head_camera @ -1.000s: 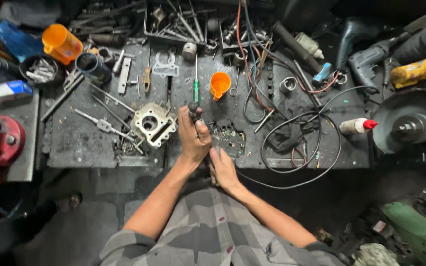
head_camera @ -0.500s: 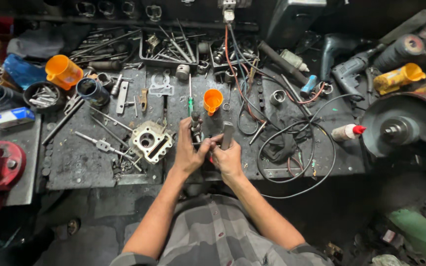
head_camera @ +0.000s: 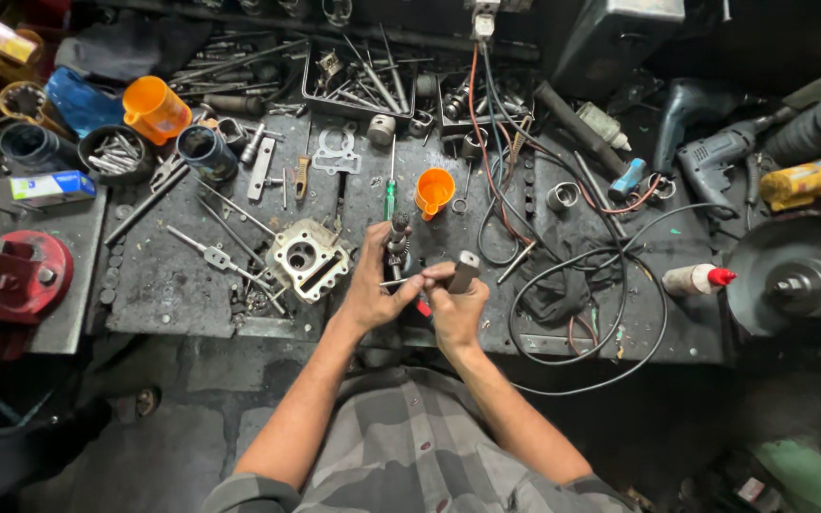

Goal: The person works at a cluttered repair workbench, first handling a small engine piston and plugging in a power drill, then holding a motorcycle engine cylinder head steady while running the drill against its bore and surfaces, repositioning the part repeatedly to work different areas.

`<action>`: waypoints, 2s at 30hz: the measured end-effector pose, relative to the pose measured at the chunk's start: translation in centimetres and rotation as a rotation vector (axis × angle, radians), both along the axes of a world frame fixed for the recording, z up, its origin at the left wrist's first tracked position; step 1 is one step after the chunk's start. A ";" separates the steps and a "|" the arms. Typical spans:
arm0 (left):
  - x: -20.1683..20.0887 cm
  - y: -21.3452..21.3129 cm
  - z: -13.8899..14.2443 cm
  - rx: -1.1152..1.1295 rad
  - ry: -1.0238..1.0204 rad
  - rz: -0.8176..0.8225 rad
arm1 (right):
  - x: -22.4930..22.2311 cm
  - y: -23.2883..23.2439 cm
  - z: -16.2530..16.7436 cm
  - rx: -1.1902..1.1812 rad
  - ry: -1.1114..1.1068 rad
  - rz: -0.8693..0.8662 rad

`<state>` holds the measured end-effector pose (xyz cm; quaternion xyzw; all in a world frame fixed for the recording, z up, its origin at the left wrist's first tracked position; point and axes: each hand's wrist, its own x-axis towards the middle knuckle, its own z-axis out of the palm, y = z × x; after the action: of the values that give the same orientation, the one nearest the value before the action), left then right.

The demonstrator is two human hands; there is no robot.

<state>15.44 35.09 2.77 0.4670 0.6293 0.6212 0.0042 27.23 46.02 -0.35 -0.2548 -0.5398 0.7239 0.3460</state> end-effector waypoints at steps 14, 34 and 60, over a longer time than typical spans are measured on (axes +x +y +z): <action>0.1 -0.1 0.7 -0.072 -0.031 -0.010 | -0.3 0.0 0.6 0.031 0.127 -0.060; 2.1 2.2 0.7 -0.002 0.014 0.346 | 7.3 11.2 17.6 0.051 0.926 -0.300; 3.0 2.1 0.3 -0.034 -0.128 0.434 | 3.5 -0.3 2.7 0.376 -0.452 0.380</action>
<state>18.46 37.19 3.08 0.2799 0.7238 0.6254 -0.0819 30.71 45.76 2.39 -0.2354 -0.7643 0.5887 0.1177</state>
